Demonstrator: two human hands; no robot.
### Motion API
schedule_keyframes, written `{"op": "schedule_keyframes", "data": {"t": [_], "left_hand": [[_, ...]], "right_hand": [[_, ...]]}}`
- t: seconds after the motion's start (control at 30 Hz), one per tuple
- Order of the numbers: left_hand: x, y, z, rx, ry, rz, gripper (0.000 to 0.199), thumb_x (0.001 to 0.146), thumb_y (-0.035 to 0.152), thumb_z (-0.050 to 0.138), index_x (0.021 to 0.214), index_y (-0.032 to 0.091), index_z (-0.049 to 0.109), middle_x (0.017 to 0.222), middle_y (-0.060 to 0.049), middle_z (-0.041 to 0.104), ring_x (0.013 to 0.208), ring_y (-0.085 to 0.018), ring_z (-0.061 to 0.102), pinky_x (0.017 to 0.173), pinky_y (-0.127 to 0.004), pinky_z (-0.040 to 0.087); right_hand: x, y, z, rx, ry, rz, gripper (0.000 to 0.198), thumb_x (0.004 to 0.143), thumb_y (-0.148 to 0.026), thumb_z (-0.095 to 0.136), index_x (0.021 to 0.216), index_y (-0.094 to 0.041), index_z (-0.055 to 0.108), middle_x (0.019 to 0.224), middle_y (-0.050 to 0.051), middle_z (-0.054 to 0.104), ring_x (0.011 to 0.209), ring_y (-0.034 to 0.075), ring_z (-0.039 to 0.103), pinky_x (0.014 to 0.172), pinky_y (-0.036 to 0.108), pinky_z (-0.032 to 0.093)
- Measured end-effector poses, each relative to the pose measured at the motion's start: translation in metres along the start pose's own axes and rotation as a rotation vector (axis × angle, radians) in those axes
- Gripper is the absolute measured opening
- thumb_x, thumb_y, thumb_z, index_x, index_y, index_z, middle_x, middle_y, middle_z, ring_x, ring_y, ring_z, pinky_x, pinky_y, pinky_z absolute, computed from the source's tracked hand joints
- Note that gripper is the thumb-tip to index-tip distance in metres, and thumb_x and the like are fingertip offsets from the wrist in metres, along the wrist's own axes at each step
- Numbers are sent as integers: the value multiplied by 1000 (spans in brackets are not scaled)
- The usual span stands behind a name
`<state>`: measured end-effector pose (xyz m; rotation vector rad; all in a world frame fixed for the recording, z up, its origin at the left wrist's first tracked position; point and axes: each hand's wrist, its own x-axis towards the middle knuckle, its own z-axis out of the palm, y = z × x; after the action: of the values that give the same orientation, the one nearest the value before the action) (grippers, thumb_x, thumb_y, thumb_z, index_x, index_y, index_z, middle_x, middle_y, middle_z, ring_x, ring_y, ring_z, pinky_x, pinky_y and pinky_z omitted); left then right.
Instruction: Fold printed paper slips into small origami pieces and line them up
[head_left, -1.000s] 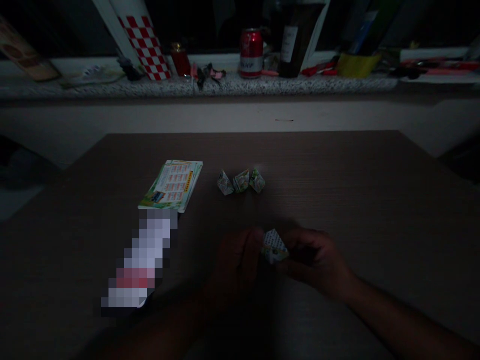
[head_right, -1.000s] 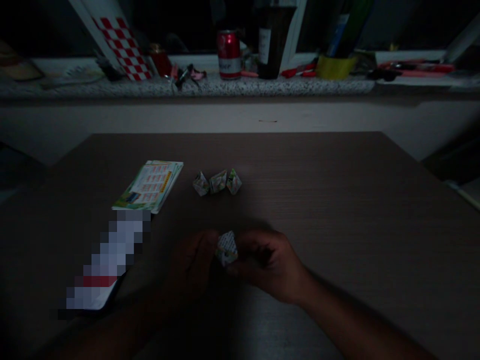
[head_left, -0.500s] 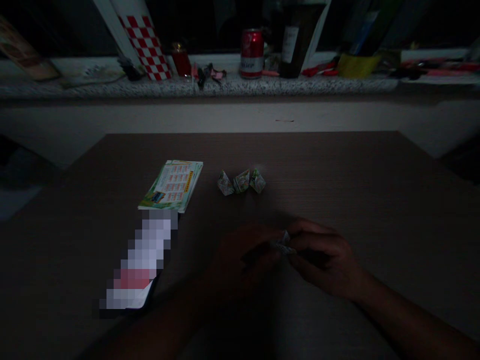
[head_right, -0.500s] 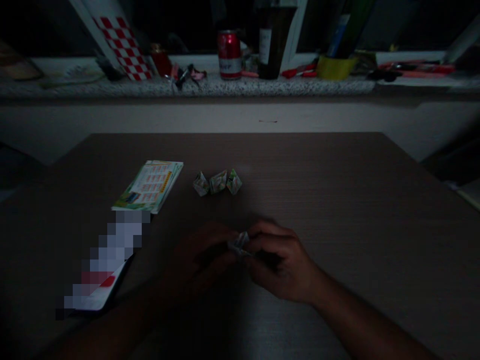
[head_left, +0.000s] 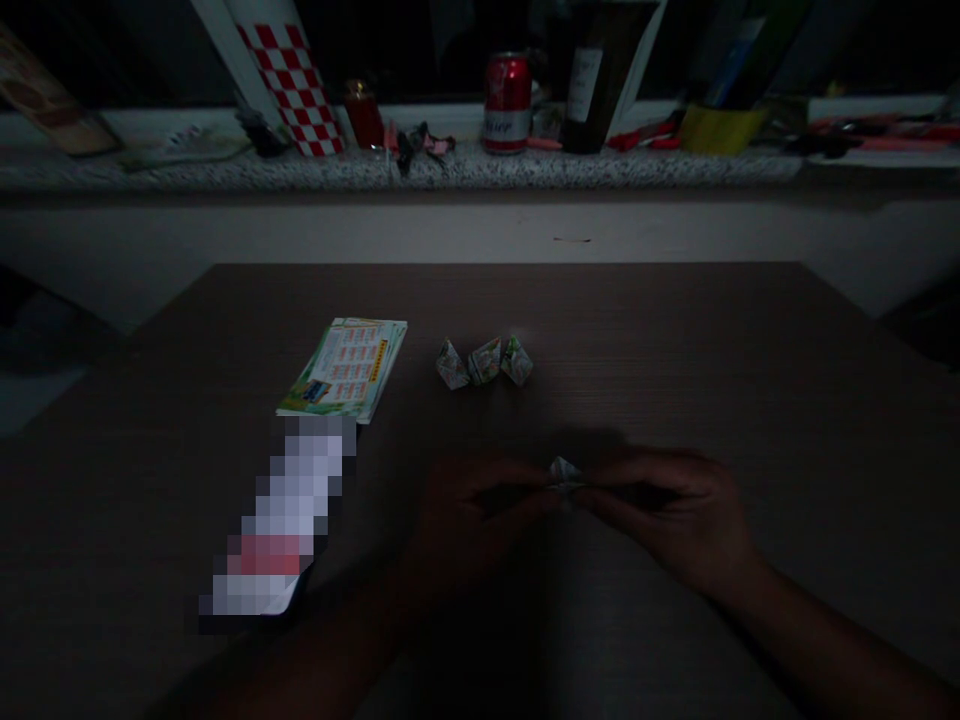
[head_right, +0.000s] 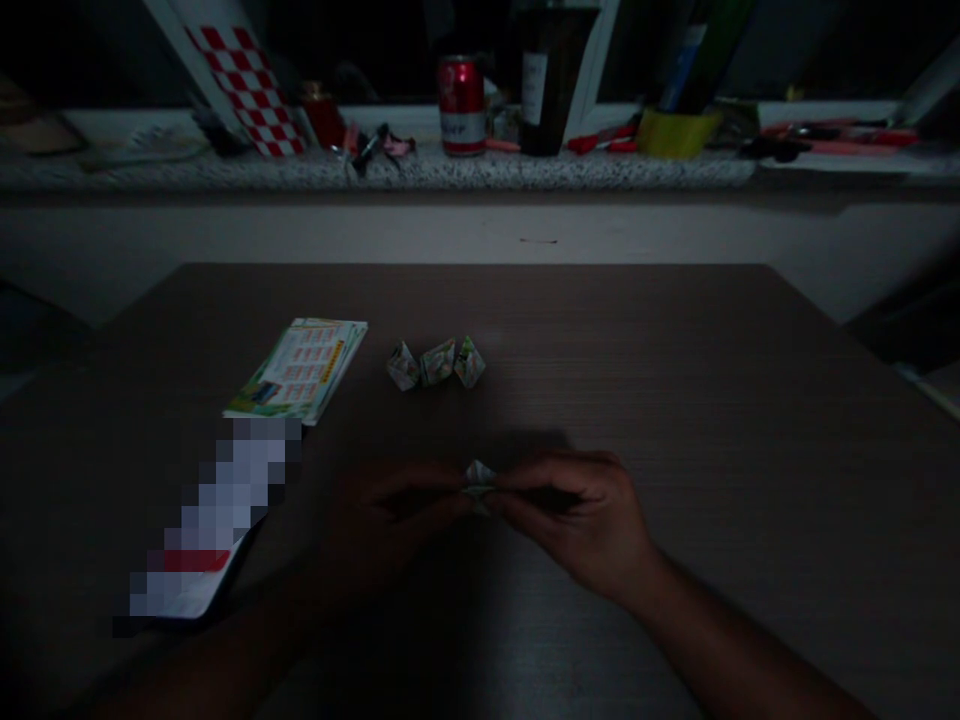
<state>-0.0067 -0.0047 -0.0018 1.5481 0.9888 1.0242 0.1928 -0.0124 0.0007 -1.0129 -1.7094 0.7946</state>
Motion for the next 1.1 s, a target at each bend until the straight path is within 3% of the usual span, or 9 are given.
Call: {"op": "schedule_keyframes", "data": {"t": [0.13,0.27,0.4,0.6,0.87,0.97,1.1], "left_hand": [[1,-2,0,-12,-27,-95,38,70,22,79,107,19,69,87,-3,73,79,-16,67,71,-25,52],[5,0,-3,87,-129,-20,13,81,28,69,86,17,75,79,-3,67,70,-13,61,62,-22,45],[7,2,-3,-4,-54,-40,12,82,24,67,79,16,75,75,-3,65,70,-13,61,63,-22,45],[7,4,-1,-60,42,-93,13,81,24,67,74,14,71,71,-2,63,66,-12,57,60,-21,44],[6,1,2,-240,-25,-232,20,80,31,66,70,14,66,64,0,59,59,-11,52,56,-21,41],[4,1,0,-142,-86,-198,22,82,33,61,71,14,62,63,2,55,58,-10,48,54,-20,37],[3,3,-1,138,-197,-20,36,90,35,48,60,15,49,56,5,39,52,-8,37,49,-20,27]], "right_hand": [[-1,1,-1,-83,-64,-48,8,75,-15,74,79,-21,73,72,1,76,59,16,71,53,23,56],[-3,1,0,-139,-49,-62,11,72,-15,75,80,-21,70,72,1,75,59,14,70,54,21,56],[-4,1,4,-60,-22,60,22,70,-17,78,90,-21,71,77,0,76,64,14,71,59,21,58],[-1,4,9,175,-161,281,6,80,-24,71,78,-19,75,70,2,74,61,13,68,55,21,54],[2,0,2,285,-219,341,15,80,-26,70,71,-15,72,61,3,69,55,12,62,51,22,49],[1,1,1,304,-273,361,17,82,-25,68,68,-15,70,59,2,67,52,10,59,49,21,45],[0,2,1,384,-330,396,20,82,-27,68,66,-16,69,56,1,65,50,10,57,47,21,44]]}}
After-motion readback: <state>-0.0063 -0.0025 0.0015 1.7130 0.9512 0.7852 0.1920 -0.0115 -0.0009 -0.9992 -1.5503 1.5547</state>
